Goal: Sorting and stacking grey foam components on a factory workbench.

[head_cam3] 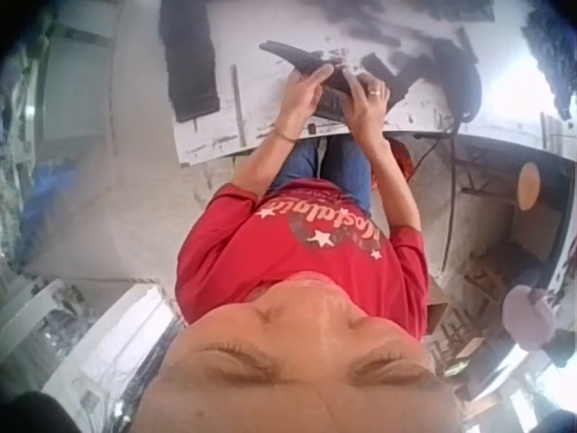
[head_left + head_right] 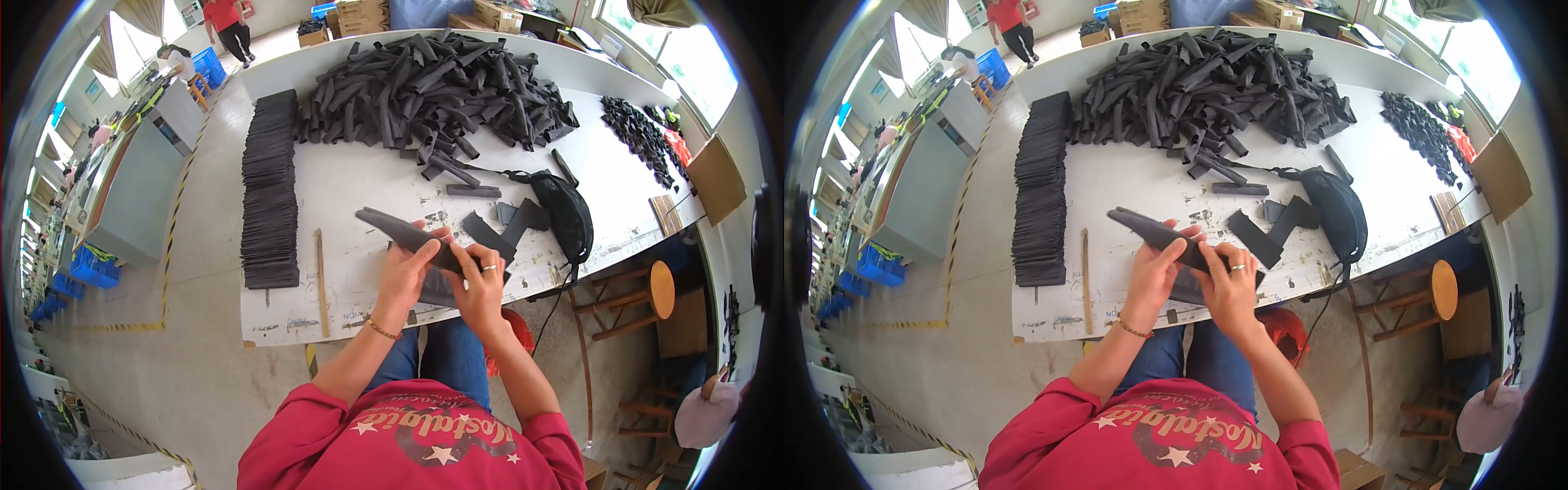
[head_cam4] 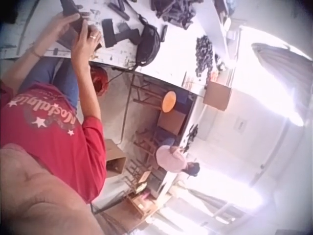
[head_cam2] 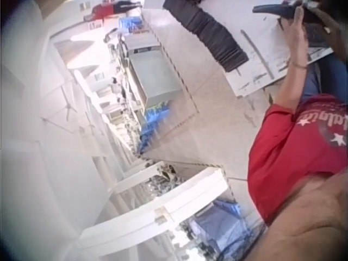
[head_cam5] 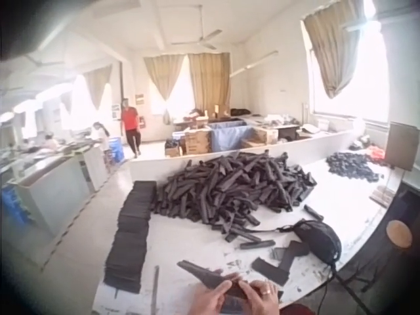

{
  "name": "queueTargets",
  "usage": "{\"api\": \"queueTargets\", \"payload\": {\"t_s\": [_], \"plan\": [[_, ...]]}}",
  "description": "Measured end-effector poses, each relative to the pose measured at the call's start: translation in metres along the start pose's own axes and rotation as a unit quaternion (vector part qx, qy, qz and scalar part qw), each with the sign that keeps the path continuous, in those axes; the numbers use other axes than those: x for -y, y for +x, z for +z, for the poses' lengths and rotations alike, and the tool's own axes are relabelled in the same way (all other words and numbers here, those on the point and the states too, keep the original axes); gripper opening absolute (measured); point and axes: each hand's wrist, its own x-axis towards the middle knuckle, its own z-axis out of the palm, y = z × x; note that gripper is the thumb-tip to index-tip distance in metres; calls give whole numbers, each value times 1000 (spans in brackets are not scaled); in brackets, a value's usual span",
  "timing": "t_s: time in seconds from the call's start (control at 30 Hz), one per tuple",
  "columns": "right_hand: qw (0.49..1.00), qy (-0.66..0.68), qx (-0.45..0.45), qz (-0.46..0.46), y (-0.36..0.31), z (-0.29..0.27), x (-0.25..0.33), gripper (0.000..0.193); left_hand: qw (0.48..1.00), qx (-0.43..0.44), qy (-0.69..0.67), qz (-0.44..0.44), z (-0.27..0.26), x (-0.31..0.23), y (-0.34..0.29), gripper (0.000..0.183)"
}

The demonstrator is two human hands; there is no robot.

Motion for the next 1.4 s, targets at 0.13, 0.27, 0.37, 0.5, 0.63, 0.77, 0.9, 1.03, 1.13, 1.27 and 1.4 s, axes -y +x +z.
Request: {"api": "queueTargets", "payload": {"t_s": [0.13,0.27,0.37,0.5,0.63,0.77,0.9,1.03,1.13,1.27,1.4], "plan": [[996,72,-25,37,-14,36,8,53,985,51,-162,-20,6,25,1,27],[995,82,21,53,-6,21,12,38,997,20,-78,-19,-12,13,2,20],[992,88,76,39,-17,20,-1,29,997,34,-63,22,-17,16,5,18],[991,110,71,11,-18,32,-3,24,996,12,-71,47,-12,21,4,19],[991,112,75,15,-14,29,3,21,996,3,-77,34,-16,6,5,20],[992,85,92,-10,-8,18,10,22,994,-33,-99,9,-21,-7,5,23],[993,81,79,-34,0,19,12,20,988,2,-153,-8,-6,22,-6,26],[988,101,121,-1,12,23,26,28,987,-20,-152,-38,-16,13,-5,28],[981,119,153,22,0,16,10,31,990,-37,-132,-22,-23,-2,-2,30],[982,146,122,-16,-2,23,5,22,989,-2,-146,7,-19,15,-4,29],[981,139,138,-5,-3,26,5,17,983,31,-182,-13,-16,24,-10,30]]}}
